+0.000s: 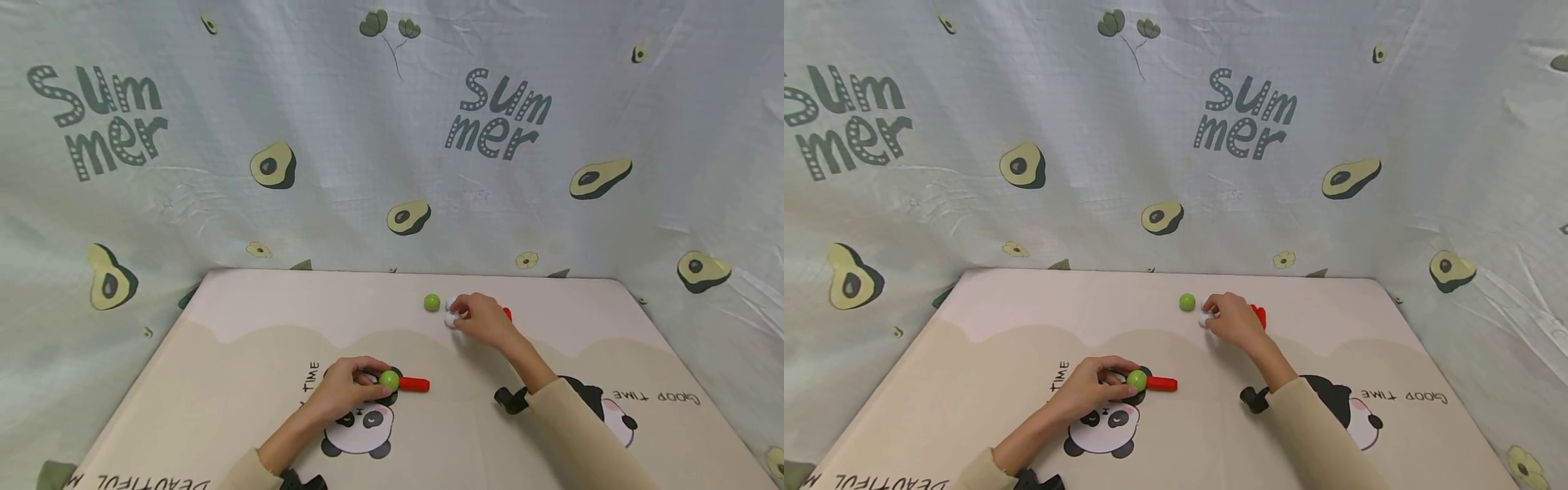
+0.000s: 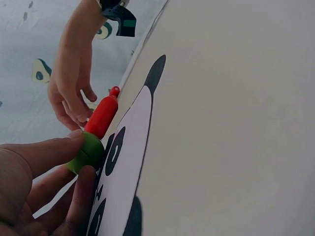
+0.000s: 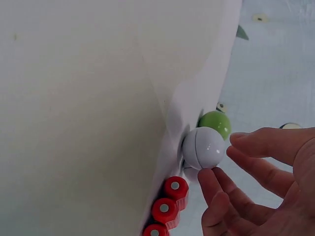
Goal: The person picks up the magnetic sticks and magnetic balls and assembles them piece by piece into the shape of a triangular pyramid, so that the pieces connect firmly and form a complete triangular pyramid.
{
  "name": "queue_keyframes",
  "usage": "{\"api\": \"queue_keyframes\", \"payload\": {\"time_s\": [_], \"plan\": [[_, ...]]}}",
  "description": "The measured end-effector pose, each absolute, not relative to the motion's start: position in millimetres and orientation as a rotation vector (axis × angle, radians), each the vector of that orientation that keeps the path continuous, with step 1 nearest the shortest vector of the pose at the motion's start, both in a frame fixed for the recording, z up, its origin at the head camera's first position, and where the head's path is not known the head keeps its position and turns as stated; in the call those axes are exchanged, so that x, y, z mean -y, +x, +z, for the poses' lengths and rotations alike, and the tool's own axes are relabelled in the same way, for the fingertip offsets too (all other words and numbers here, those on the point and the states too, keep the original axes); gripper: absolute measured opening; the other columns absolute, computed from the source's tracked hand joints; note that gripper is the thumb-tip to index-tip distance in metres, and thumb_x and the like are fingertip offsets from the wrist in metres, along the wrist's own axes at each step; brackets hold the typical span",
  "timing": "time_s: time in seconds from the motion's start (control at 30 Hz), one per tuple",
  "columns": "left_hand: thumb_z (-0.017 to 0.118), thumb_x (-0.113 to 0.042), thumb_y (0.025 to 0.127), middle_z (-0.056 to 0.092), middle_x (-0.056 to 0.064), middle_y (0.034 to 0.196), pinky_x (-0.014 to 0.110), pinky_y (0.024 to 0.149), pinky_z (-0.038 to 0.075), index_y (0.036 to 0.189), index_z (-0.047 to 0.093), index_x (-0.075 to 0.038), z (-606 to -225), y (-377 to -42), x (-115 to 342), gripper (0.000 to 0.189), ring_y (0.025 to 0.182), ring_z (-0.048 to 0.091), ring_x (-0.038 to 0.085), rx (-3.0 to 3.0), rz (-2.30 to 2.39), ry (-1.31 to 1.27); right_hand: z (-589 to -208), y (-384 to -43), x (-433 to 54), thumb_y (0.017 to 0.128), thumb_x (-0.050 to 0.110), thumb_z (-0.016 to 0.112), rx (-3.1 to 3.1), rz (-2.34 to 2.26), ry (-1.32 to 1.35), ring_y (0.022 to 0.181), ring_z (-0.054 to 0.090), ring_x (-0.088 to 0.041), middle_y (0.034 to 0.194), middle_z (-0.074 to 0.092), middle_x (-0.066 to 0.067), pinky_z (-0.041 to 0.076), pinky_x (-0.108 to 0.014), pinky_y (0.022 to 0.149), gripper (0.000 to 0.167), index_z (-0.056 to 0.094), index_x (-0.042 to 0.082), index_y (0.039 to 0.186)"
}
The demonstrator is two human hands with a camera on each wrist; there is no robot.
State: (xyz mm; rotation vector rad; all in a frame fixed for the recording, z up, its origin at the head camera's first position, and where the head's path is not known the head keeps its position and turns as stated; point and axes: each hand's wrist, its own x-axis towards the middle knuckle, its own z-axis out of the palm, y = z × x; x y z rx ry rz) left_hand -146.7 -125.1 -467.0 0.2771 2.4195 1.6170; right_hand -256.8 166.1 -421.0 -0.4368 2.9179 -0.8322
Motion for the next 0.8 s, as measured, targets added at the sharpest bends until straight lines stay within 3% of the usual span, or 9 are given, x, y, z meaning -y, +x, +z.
{"api": "queue_keyframes", "payload": {"time_s": [0.4,0.8], "plan": [[0.087,-0.022,0.082,0.075,0.002,0.094,0.021,0.07,0.046,0.115,0.078,-0.014,-467.9,-145.1,125.5,0.035,0.08,0.061,0.013,-2.431,1.611,0.294,-424.0,-255.0,-163.5,0.091,0.007,0.067,-2.969,-0.759,-0.464,0.087,0.059,-0.023,0.097,0.07,-0.011,0.053,-0.037,0.075,0.019,0.076,0.008,0.107],[0.086,-0.025,0.083,0.075,0.0,0.091,0.021,0.071,0.048,0.115,0.077,-0.015,-470.4,-147.7,126.0,0.035,0.078,0.064,0.01,-2.455,1.576,0.299,-425.9,-257.8,-164.0,0.09,0.009,0.07,-2.961,-0.761,-0.442,0.091,0.065,-0.023,0.104,0.074,-0.011,0.056,-0.04,0.079,0.013,0.073,0.011,0.103]]}}
